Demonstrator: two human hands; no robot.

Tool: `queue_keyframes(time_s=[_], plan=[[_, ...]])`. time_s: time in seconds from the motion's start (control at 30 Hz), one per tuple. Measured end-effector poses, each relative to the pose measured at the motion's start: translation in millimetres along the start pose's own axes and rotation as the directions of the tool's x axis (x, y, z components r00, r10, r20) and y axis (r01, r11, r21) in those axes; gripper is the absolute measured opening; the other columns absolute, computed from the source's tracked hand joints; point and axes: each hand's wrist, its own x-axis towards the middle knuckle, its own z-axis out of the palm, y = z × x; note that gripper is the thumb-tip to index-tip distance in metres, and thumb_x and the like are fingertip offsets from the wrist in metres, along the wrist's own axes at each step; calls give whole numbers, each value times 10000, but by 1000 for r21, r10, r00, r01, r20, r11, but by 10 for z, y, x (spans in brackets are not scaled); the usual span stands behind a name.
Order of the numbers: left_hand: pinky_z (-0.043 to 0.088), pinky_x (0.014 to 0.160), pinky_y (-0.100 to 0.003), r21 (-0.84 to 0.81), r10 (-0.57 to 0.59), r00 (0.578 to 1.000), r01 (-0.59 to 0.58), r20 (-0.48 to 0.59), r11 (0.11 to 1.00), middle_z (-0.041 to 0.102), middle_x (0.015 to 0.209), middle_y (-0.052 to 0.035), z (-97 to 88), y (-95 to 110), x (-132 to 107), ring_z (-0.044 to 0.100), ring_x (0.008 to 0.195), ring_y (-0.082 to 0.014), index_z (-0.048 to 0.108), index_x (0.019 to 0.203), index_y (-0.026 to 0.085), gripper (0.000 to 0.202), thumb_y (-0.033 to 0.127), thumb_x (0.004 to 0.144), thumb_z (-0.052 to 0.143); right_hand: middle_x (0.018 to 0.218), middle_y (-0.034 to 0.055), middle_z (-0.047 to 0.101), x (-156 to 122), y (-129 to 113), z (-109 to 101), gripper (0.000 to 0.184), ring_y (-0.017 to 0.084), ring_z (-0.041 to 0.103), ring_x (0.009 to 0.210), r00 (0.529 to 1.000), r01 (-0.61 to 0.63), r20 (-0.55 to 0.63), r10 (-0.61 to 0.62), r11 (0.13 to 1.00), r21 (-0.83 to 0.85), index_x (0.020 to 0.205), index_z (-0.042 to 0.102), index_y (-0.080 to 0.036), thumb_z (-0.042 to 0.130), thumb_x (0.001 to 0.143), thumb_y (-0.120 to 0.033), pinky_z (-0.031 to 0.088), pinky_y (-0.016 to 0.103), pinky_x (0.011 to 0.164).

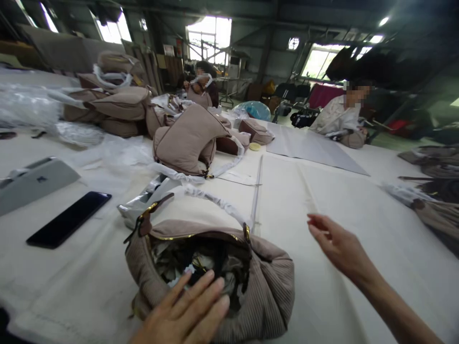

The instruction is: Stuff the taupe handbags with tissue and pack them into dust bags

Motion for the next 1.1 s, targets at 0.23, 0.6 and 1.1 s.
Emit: queue_keyframes(time_s=[0.23, 0.6, 1.1], plan=[[283, 1022, -668, 198, -200, 916, 137, 347, 971, 570, 1319, -36, 264, -305, 321, 372, 1328, -347, 565, 1113, 233, 664, -89, 555, 411, 1373, 179, 465, -883, 453, 842, 537, 275, 445, 1258, 892, 292, 412, -186, 933, -209, 1320, 464, -93, 445, 823, -296, 401, 454, 1035], [318, 1063, -577, 42, 0, 978, 9, -209, 999, 496, 1314, -213, 84, -418, 410, 417, 1284, -346, 409, 1236, 135, 570, 238, 748, 685, 818, 7, 583, -833, 675, 641, 126, 178, 509, 756, 583, 704, 619, -526, 707, -62, 750, 488, -205, 480, 875, -193, 349, 341, 692], [467, 799, -449, 94, 240, 941, -223, -240, 970, 654, 992, -81, 1858, 1443, 780, 567, 841, -211, 587, 977, 116, 303, 393, 861, 547, 801, 17, 616, -878, 1015, 686, 123, 137, 609, 678, 698, 706, 283, -658, 697, -122, 992, 526, -217, 465, 887, -238, 479, 242, 612]])
